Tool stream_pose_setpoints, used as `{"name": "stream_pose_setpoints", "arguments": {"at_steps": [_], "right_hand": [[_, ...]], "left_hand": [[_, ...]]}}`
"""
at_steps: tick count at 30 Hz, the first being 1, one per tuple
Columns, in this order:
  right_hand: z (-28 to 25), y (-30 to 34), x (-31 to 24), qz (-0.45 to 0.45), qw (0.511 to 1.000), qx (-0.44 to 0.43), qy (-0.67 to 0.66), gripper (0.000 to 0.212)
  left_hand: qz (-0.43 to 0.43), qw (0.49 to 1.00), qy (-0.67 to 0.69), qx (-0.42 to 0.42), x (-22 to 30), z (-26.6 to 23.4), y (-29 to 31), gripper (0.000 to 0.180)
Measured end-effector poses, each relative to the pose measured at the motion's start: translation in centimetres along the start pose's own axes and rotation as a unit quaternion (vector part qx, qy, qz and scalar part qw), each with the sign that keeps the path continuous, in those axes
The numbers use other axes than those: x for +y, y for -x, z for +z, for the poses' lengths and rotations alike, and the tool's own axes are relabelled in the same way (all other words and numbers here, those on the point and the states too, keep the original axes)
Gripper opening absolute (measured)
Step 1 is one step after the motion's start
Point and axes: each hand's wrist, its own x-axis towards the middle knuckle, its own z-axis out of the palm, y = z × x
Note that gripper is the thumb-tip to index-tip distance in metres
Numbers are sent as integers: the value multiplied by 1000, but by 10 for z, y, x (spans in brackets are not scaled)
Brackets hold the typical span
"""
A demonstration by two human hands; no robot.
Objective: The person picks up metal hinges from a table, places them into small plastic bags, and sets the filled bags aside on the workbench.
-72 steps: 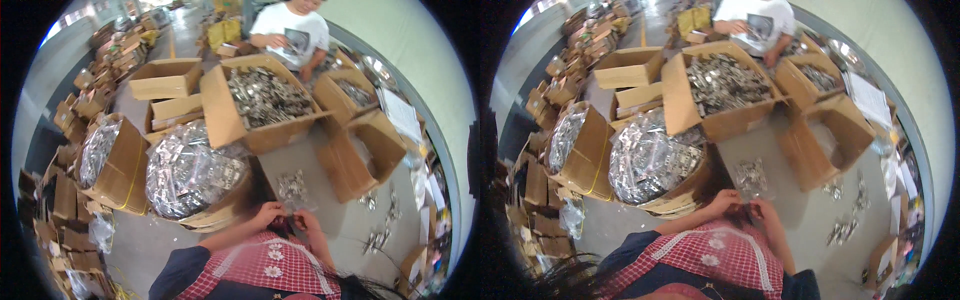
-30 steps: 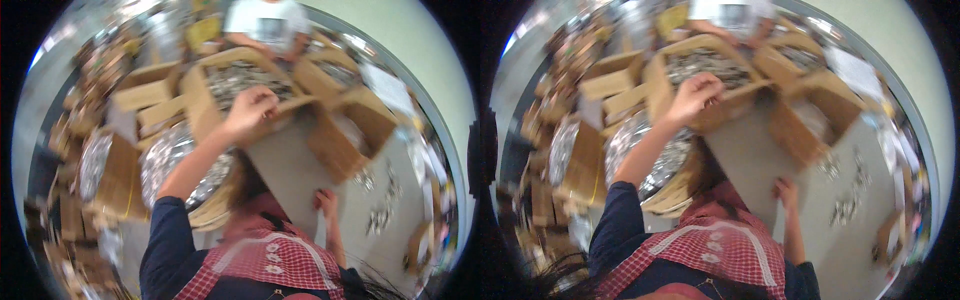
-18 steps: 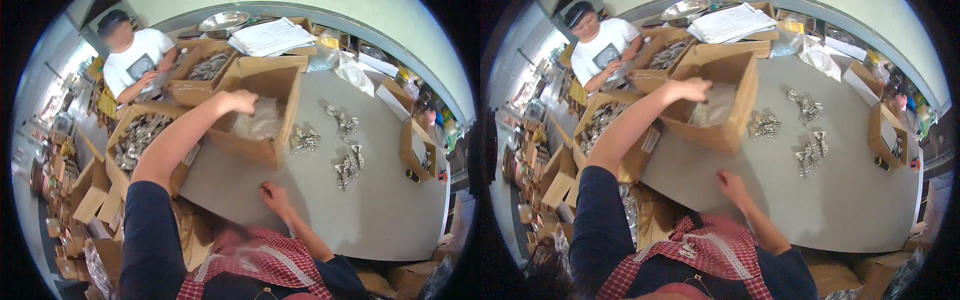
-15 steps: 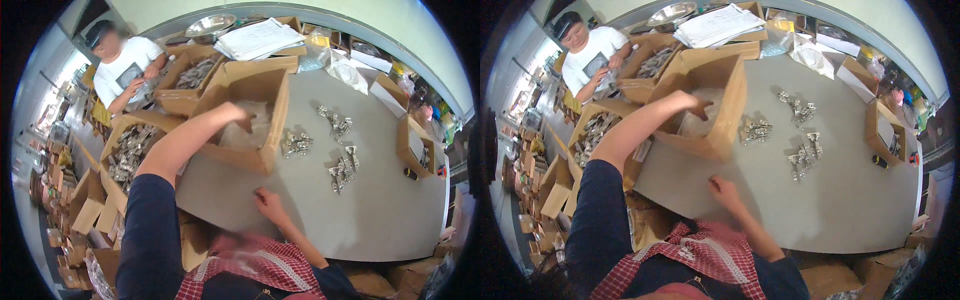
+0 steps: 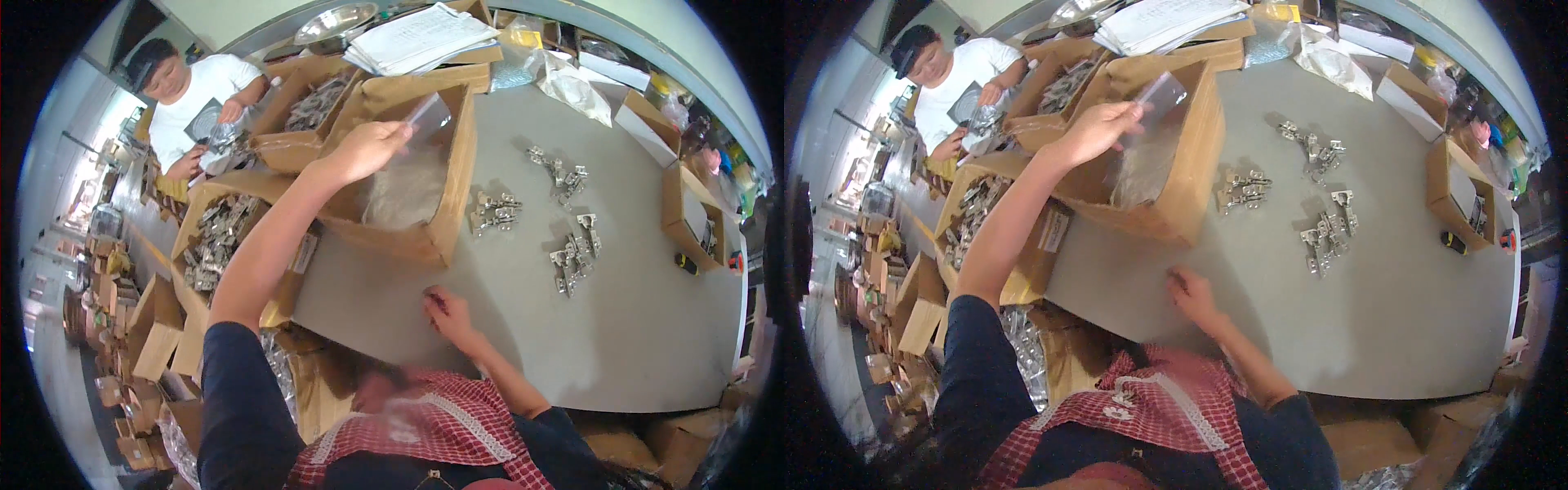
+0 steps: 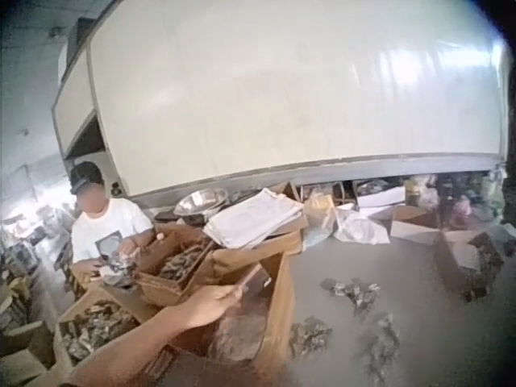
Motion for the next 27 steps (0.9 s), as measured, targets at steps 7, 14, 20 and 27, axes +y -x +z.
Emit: {"name": "stream_pose_setpoints", "arguments": {"at_steps": [7,14,20,27], "right_hand": [[6,23,-138,-235,932,38,-275,38],[-11,45,-128,-82,979,-4,-189,25],[-4,80,-125,12,988,-156,19,21],[-11,77,-128,39,959,-280,25,15]], "left_hand": [[250,896,-259,261,50,80,155,48],[134,958,-149,206,38,134,237,75],[50,991,35,119,27,123,264,45],[7,988,52,144,6,146,280,33]]}}
